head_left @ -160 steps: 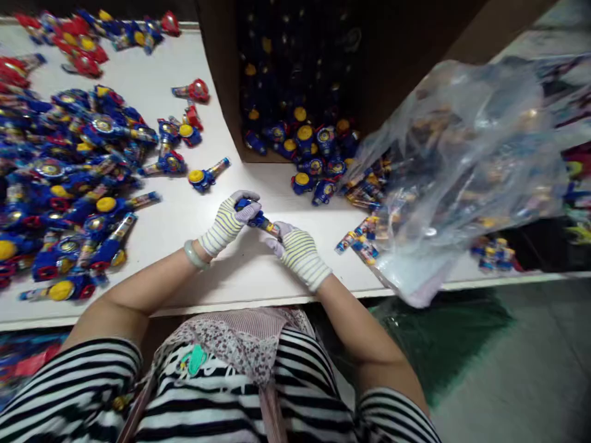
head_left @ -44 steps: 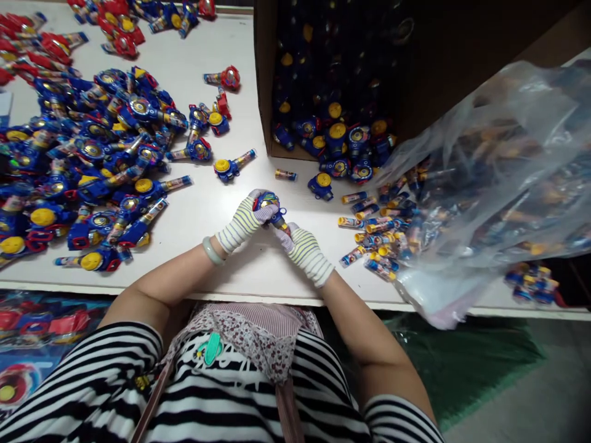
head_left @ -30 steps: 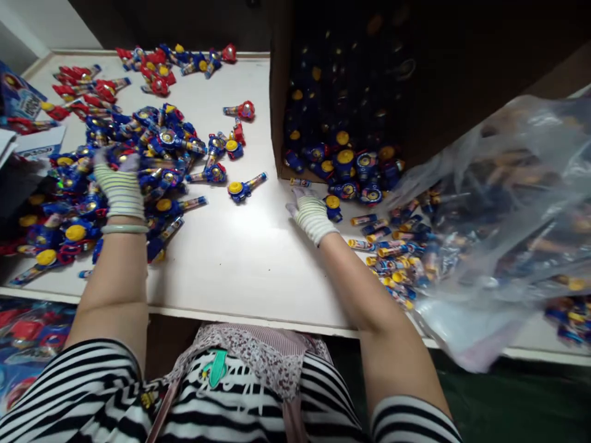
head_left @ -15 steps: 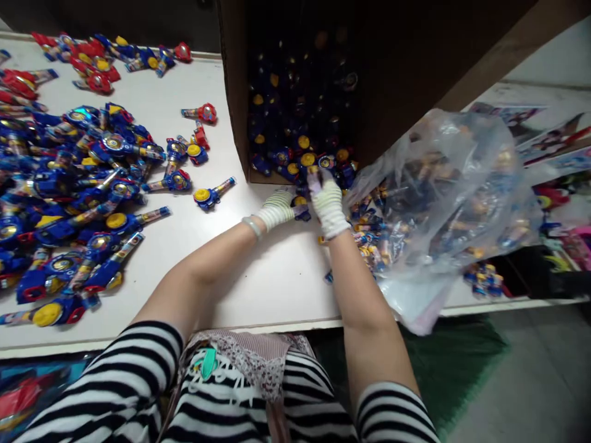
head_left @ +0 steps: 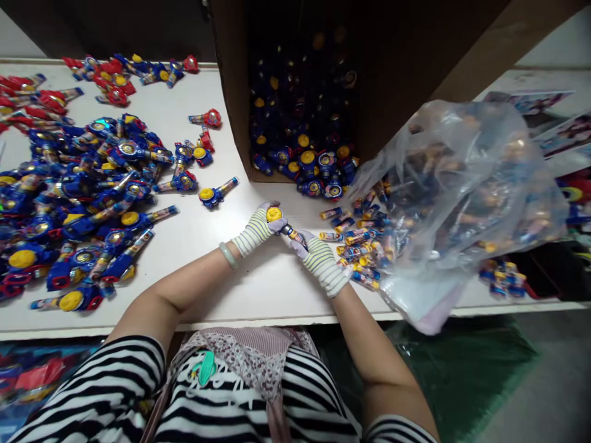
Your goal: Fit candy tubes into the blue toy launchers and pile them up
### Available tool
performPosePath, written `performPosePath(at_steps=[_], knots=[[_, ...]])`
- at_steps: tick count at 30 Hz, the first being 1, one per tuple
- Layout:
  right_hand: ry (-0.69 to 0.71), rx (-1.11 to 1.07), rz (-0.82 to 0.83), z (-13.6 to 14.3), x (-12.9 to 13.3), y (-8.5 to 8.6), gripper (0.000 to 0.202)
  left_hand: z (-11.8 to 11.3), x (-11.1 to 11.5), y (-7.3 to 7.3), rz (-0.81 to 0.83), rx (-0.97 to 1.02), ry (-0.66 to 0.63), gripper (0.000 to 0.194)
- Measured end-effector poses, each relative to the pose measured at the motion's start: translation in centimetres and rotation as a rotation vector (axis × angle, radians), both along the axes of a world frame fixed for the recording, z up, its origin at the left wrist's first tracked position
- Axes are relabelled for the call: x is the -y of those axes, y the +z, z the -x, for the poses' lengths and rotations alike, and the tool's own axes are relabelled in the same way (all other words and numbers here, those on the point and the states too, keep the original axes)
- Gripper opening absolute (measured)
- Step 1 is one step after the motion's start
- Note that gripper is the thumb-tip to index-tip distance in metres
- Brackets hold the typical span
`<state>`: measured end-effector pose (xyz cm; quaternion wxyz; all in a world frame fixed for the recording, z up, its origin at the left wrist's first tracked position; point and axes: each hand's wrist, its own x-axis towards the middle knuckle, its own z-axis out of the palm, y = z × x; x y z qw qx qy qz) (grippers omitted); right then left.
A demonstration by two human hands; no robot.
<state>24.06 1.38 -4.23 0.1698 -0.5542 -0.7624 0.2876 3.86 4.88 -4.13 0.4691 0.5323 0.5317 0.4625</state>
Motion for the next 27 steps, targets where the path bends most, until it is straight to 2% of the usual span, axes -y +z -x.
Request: performPosePath(at_steps=[3, 7, 9, 11, 14, 15, 17, 19, 21, 24, 26, 27], knots=[[0.018, 0.037, -0.042, 1.4, 0.5, 0.9, 0.04, 0.6, 1.1, 1.3, 0.02, -0.008, 0.002, 0.055], [0.019, 0.139, -0.06, 1.8, 1.9, 1.6, 0.041, 1.0, 2.1, 2.8, -0.055, -0.085, -0.079, 0.055], [-0.007, 0.07, -0.017, 2.0, 2.6, 1.6, 0.041, 1.4, 2.6, 3.3, -0.079, -0.085, -0.137, 0.055], [-0.002, -0.125, 0.121, 2.1, 3.2, 1.5, 0.045, 2.0, 3.0, 3.5, -0.089, -0.066, -0.199, 0.055], [0.112, -0.452, 0.479, 2.5, 3.6, 1.3, 0.056, 3.3, 3.3, 3.3, -0.159, -0.114, -0.295, 0.06], [0.131, -0.504, 0.548, 2.7, 3.6, 1.3, 0.058, 3.6, 3.3, 3.2, -0.176, -0.143, -0.314, 0.062], [0.088, -0.466, 0.499, 3.2, 3.3, 1.3, 0.055, 4.2, 3.2, 2.9, -0.157, -0.192, -0.276, 0.063], [-0.001, -0.32, 0.332, 4.1, 2.9, 1.4, 0.047, 4.3, 3.2, 2.9, -0.084, -0.236, -0.156, 0.061], [-0.022, -0.229, 0.279, 5.4, 2.7, 1.3, 0.043, 4.3, 3.4, 3.1, -0.04, -0.262, -0.065, 0.06], [0.085, -0.345, 0.427, 8.0, 2.8, 0.8, 0.054, 5.5, 3.9, 3.9, -0.04, -0.301, -0.101, 0.059], [0.224, -0.465, 0.467, 9.1, 2.3, 0.6, 0.061, 8.0, 4.1, 5.1, -0.03, -0.354, -0.103, 0.056], [0.285, -0.488, 0.429, 9.1, 1.8, 0.6, 0.06, 9.9, 3.9, 5.9, -0.034, -0.398, -0.04, 0.055]])
